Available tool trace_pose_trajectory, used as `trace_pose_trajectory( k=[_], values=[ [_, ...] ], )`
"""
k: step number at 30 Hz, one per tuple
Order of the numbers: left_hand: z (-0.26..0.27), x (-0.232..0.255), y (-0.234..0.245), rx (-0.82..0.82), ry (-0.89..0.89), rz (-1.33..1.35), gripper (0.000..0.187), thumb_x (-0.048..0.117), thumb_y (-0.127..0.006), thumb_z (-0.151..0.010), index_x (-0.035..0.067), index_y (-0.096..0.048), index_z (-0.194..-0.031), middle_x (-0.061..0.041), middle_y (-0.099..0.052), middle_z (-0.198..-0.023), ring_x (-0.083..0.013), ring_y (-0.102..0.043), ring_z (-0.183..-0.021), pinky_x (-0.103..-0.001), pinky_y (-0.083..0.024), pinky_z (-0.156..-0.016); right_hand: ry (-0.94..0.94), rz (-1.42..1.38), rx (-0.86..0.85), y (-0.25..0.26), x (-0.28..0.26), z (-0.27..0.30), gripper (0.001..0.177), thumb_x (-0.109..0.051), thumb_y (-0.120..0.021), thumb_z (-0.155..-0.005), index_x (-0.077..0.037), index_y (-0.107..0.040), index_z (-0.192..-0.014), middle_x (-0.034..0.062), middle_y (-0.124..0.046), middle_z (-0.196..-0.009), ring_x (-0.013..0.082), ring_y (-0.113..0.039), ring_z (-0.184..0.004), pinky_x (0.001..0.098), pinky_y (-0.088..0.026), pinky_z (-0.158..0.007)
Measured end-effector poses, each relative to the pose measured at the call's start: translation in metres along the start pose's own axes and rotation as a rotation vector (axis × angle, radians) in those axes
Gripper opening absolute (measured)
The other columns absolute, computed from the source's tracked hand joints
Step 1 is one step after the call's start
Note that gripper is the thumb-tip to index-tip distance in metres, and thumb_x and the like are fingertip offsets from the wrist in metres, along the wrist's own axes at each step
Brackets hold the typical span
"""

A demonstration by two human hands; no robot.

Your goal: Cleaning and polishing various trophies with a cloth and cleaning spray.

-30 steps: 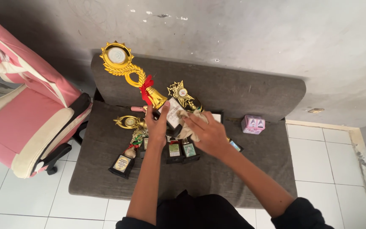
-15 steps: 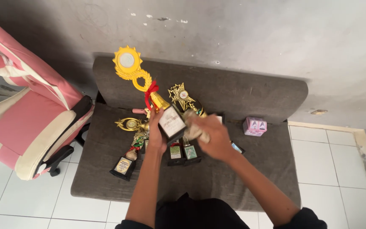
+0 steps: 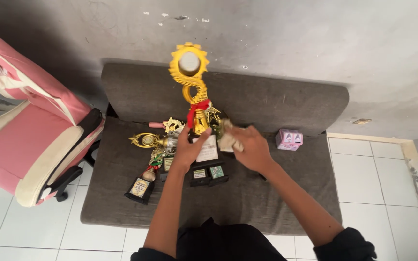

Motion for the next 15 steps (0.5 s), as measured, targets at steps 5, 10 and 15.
trace_pose_trajectory(
  k=[5,10,15],
  values=[
    [-0.007,0.004,-0.004,-0.009,-0.392,-0.295,0.051,0.026,-0.088,-0.078,0.003,-0.069,-0.119,-0.008,-0.07,-0.11,-0.0174,-0.067,-0.102,-0.033,-0.054,-0.091,0.23,-0.097,0.184,0.041,-0.045,-0.013,0.066,-0.004,-0.068,-0.071,-0.017,-0.066,-0.136,0.0,-0.063,-0.142,0.0314,-0.063,-0.105,0.04,-0.058,-0.081],
    [0.01,0.036,-0.011,-0.104,-0.384,-0.445,0.067,0.022,-0.092,-0.06,0.003,-0.067,-0.12,-0.01,-0.068,-0.11,-0.0215,-0.068,-0.102,-0.034,-0.054,-0.09,0.379,0.247,-0.022,0.015,-0.058,-0.014,0.067,-0.003,-0.073,-0.074,-0.02,-0.063,-0.138,-0.008,-0.059,-0.148,0.0287,-0.06,-0.101,0.0354,-0.057,-0.065],
    [0.023,0.069,-0.018,-0.153,-0.408,-0.57,0.086,0.03,-0.101,-0.049,0.003,-0.063,-0.122,-0.012,-0.065,-0.116,-0.0287,-0.065,-0.11,-0.039,-0.052,-0.095,0.267,0.391,0.12,0.015,-0.062,-0.013,0.076,-0.006,-0.075,-0.069,-0.017,-0.06,-0.143,-0.0032,-0.042,-0.16,0.0299,-0.057,-0.109,0.0373,-0.06,-0.075]
  ],
)
Point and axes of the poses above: each hand's wrist, its own z-axis away from the middle knuckle, its own y-axis out of the back of the hand, x = y × z, the point moved 9 cm from there along -z, towards the middle knuckle
